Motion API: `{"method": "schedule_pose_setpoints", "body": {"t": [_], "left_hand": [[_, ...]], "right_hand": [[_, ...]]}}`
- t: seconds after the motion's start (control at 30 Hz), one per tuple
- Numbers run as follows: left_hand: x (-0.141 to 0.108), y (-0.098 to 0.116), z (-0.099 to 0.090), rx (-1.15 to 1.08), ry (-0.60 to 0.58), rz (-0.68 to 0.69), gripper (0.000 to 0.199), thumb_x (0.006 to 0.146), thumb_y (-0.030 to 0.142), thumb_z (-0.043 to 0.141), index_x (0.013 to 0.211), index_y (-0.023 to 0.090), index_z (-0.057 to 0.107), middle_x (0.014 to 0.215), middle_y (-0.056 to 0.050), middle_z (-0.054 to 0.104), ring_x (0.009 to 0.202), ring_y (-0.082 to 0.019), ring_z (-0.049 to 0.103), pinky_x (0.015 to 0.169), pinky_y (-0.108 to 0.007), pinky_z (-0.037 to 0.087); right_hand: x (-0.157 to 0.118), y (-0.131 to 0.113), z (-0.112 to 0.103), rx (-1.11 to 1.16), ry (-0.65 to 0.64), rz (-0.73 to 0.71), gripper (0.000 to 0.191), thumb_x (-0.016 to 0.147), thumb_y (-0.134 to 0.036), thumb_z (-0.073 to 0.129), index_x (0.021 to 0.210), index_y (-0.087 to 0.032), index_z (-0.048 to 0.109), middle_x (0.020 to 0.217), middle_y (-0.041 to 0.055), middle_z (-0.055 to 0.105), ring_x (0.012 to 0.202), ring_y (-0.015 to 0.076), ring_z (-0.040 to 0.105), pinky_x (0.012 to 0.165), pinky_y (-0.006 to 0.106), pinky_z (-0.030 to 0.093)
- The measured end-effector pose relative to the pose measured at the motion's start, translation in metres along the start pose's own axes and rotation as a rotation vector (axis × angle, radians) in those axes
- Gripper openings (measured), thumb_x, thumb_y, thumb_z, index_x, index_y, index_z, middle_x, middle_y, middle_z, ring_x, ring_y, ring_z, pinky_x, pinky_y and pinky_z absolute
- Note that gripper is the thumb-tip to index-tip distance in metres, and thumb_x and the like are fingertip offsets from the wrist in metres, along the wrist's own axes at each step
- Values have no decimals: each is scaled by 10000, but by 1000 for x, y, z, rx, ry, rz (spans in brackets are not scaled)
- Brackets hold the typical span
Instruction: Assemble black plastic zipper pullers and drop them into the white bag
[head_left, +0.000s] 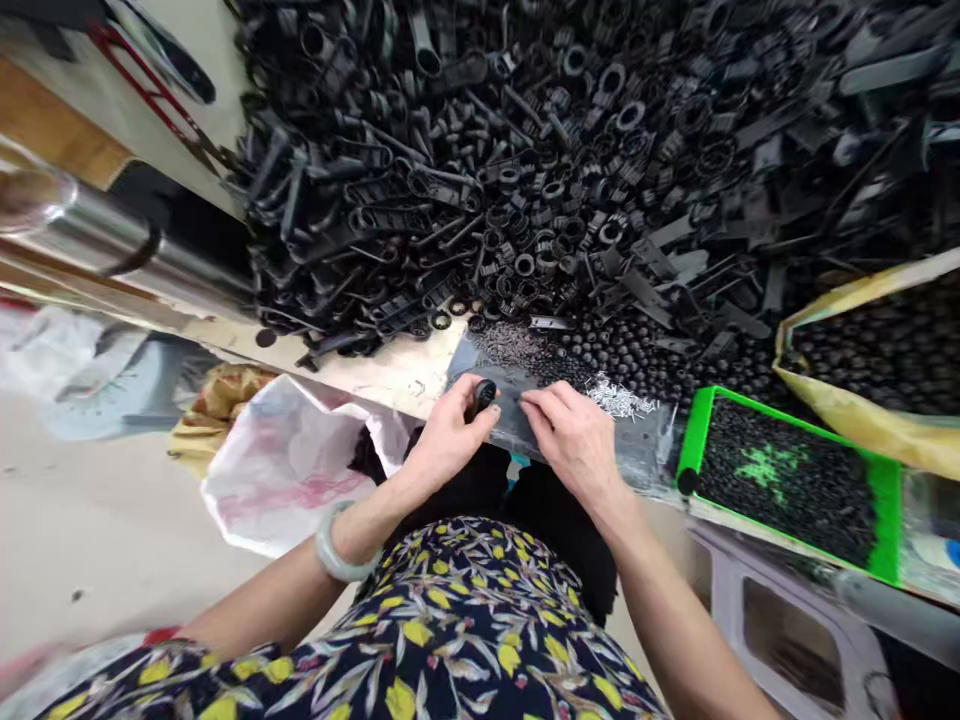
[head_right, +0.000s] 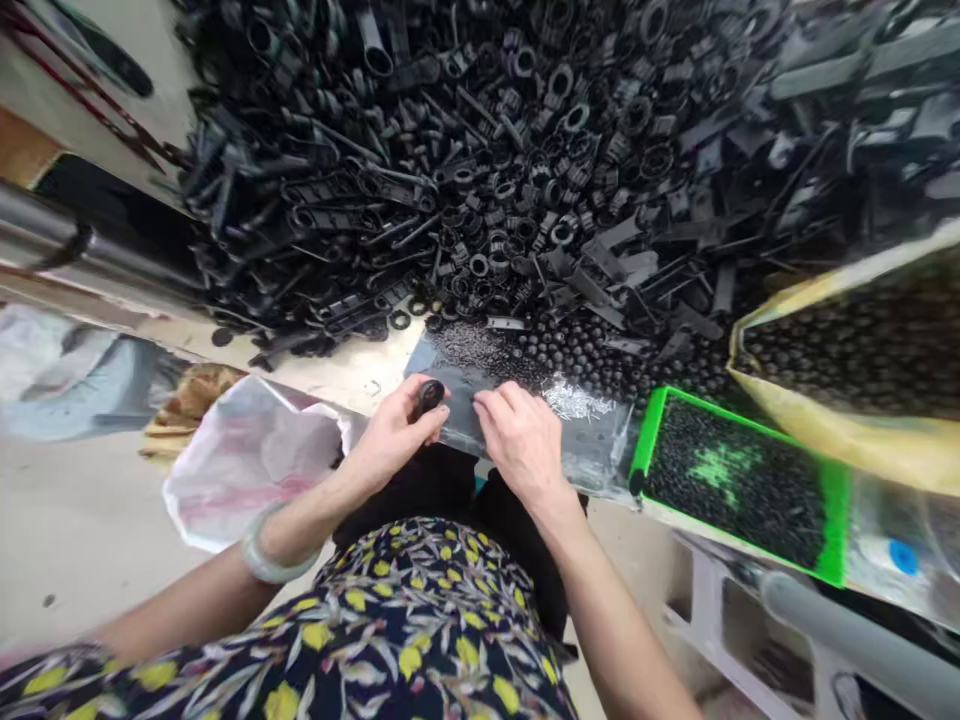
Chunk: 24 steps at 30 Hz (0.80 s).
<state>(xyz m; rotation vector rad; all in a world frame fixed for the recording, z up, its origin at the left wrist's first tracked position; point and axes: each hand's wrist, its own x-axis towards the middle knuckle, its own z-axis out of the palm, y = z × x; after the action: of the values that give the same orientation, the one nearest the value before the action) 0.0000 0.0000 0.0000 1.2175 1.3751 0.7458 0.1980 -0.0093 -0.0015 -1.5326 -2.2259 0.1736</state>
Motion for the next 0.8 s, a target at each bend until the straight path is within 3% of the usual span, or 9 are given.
{"method": "schedule_pose_setpoints", "body": {"t": [0.17,0.27,0.4,0.5,0.63,0.8], "left_hand": [[-12,6,1,143,101,45,103,907,304,667,904,203,682,820,19,673,796,-159,616,775,-268,464],[-18,8,7,291,77,76,125,942,324,664,906,218,720,783,23,715,720,-154,632,704,-272,430],[-14,5,22,674,50,261,101,961,303,694,916,245,763,801,1,779,748,-181,691,751,-329,369],[-4,2,33,848,70,367,112,960,326,716,912,239,768,805,-29,788,771,-207,701,765,-365,330],[2,0,41,938,68,477,80,966,281,692,936,232,749,799,-26,776,762,-210,681,762,-389,299],[-4,-5,40,984,-10,565,85,924,167,687,980,202,740,825,-30,772,811,-222,664,763,-402,292]], "right_hand": [[12,-8,13,-67,-59,1,211,1063,-292,576,951,-210,735,885,45,713,782,171,639,701,315,416],[8,3,4,193,-23,122,176,1043,-284,605,974,-224,755,916,36,743,811,163,676,731,287,480],[-15,23,-15,575,88,454,163,959,-383,725,1002,-240,790,912,21,787,724,161,708,705,288,568],[-35,26,-18,756,85,621,234,902,-428,784,1004,-218,797,864,30,795,693,177,740,697,303,609],[-52,16,-7,965,147,729,254,873,-426,817,1002,-209,788,897,51,813,730,182,779,726,296,638],[-54,11,6,1091,199,755,243,859,-425,826,982,-220,783,905,57,823,735,188,790,730,309,656]]}}
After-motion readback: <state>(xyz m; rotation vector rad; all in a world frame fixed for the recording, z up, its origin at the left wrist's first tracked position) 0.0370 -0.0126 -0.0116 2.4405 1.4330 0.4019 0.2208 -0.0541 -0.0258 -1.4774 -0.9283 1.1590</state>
